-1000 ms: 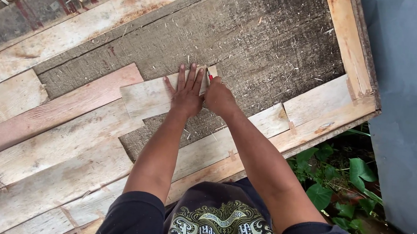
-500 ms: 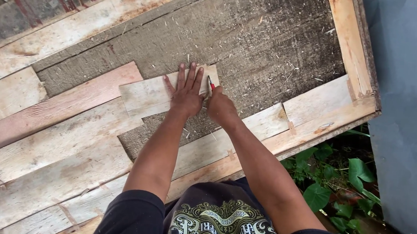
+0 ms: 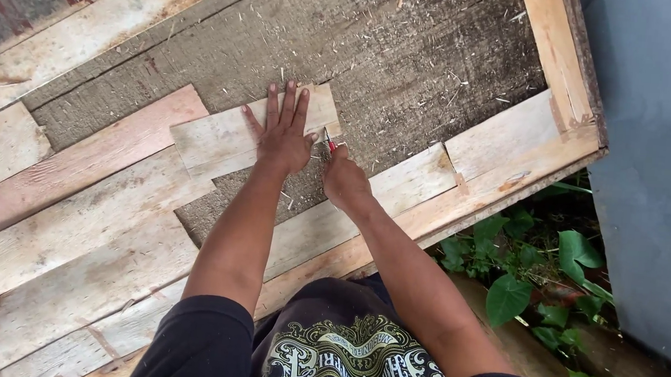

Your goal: Using a utility knife to score and trim thin wood strips on a wooden workbench.

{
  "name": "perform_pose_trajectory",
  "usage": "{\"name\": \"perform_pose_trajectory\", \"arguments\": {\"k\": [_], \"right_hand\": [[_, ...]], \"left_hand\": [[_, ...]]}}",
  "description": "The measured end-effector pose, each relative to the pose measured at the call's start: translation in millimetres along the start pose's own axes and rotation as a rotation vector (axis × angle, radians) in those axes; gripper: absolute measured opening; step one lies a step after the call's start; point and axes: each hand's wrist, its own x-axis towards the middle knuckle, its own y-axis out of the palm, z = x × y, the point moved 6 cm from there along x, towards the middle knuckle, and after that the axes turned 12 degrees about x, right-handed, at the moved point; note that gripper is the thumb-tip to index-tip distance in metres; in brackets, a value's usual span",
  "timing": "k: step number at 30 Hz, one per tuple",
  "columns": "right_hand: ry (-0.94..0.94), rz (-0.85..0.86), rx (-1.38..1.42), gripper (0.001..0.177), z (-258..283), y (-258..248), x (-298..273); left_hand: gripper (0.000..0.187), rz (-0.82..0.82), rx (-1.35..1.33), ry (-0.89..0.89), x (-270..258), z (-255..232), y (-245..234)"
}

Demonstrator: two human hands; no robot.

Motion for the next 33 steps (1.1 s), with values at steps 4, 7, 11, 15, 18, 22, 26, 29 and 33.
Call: {"name": "perform_pose_trajectory", "arguments": {"k": [4, 7, 11, 15, 18, 22, 26, 29, 33], "right_hand": [[0.033, 0.026, 0.004, 0.047, -3.8, 1.8, -13.1], [0.019, 0.018, -0.005, 0.057, -4.9, 3.4, -30.5], [0.007, 0.019, -0.032, 0.049, -8.1, 4.1, -45.0], [-0.044, -0.004, -0.024, 0.051, -11.0, -8.3, -58.2], [-0.121, -0.129, 0.02, 0.045, 21.9, -32.4, -60.0], [-0.187, -0.224, 0.067, 0.034, 51.7, -52.5, -5.9], [-0.171, -0.211, 0.05, 0.033, 70.1, -60.1, 24.8], [-0.133, -0.178, 0.033, 0.034, 73.4, -58.7, 24.7], [-0.14, -0.143, -0.005, 0.036, 74.6, -62.3, 24.1]], "left_hand": [[0.076, 0.009, -0.009, -0.004, -1.7, -0.2, -1.9], [0.076, 0.007, -0.015, -0.006, -2.5, -2.0, -0.2], [0.077, -0.006, -0.001, -0.001, 2.3, -0.4, 0.3], [0.078, -0.003, -0.017, 0.02, 4.9, 1.0, 2.9], [0.076, 0.015, -0.051, 0.029, 1.8, 0.9, 0.6], [0.078, -0.004, -0.105, 0.037, -1.1, 3.2, -6.0], [0.08, -0.004, -0.124, 0.059, 0.5, 4.8, -5.9], [0.081, 0.001, -0.128, 0.065, 2.7, 6.0, -0.8], [0.081, -0.009, -0.116, 0.069, 3.4, 6.1, 0.2]]}}
